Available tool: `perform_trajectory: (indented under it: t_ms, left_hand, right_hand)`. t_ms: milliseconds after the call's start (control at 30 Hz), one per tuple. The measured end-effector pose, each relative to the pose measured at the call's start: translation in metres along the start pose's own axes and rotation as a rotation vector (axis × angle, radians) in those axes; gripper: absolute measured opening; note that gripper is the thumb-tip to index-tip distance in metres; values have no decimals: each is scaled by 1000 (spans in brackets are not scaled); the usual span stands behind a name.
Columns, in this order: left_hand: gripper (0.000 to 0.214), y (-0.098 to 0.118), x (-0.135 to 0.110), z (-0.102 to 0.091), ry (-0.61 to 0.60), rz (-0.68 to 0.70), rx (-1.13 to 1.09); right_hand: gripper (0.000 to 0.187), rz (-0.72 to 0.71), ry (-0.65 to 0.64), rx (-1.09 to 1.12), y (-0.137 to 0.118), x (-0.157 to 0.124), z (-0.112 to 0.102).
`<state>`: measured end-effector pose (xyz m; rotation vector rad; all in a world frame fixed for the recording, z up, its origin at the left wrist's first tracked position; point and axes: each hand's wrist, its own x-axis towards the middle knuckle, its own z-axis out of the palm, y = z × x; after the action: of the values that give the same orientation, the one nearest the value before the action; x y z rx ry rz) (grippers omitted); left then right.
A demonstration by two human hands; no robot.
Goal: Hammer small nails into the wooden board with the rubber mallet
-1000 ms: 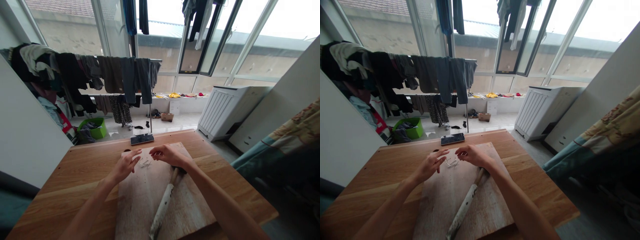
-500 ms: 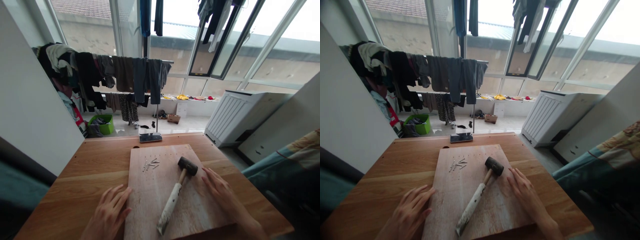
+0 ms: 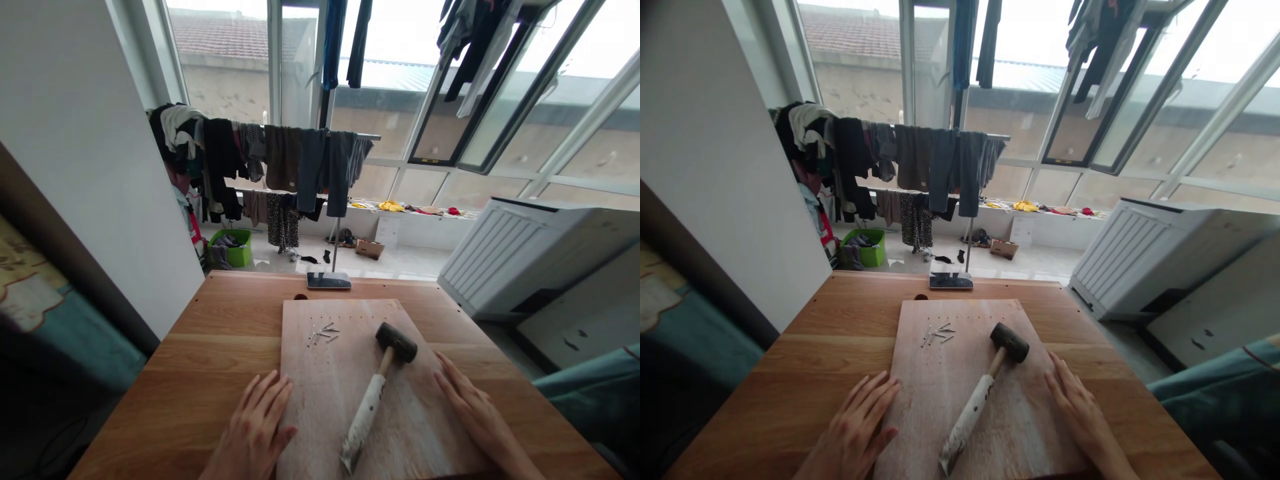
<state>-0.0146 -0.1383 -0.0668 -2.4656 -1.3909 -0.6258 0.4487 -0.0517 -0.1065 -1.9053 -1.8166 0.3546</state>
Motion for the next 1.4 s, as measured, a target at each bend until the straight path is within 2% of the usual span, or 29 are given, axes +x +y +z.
perform_trajectory:
  t_ms: [100,167,300,367,467,533,633,800,967,1100,1267,1400]
  left_hand:
    - [48,-12,-7,-1,46,-73,46]
    - [45,-28,-19,-4,63,-145,78]
    - [47,-78,-56,-18,35,-407,145]
    - [48,-105,-74,-28,-33,-537,115]
    - [51,-139,-94,-43,-49,-653,73]
    - [54,-154,-101,-50,-48,-717,66]
    - [58,-165,-104,-56,-32,-783,73]
    - [61,-161,-95,-54,-2,-780,123]
    - [54,-136,-80,-55,-30,-692,113]
    - [47,-105,-67,-54,-54,-534,43]
    - [41,-63,-47,-41,-27,-399,-111]
    - [31,-48,-24,-31,-14,-361,-188]
  right_hand:
    - [66,-50,-69,-35,-23,-10,6]
    - [65,-129,-98,-68,-46,-19,16]
    - [59,-320,-164,-99,-105,-41,44]
    - [61,-428,-226,-93,-139,-49,58]
    - [65,-533,-248,-62,-182,-56,72]
    - [64,-593,-222,-30,-202,-58,77]
    - [57,-699,-215,-15,-217,-59,81]
    - [52,-758,-186,-74,-220,-58,82]
    - [45,-717,-64,-70,-206,-52,76]
    - [36,-618,39,-71,-173,-43,65]
    - [38,-468,151,-127,-116,-32,42]
    - [45,-360,238,-136,-87,-33,24]
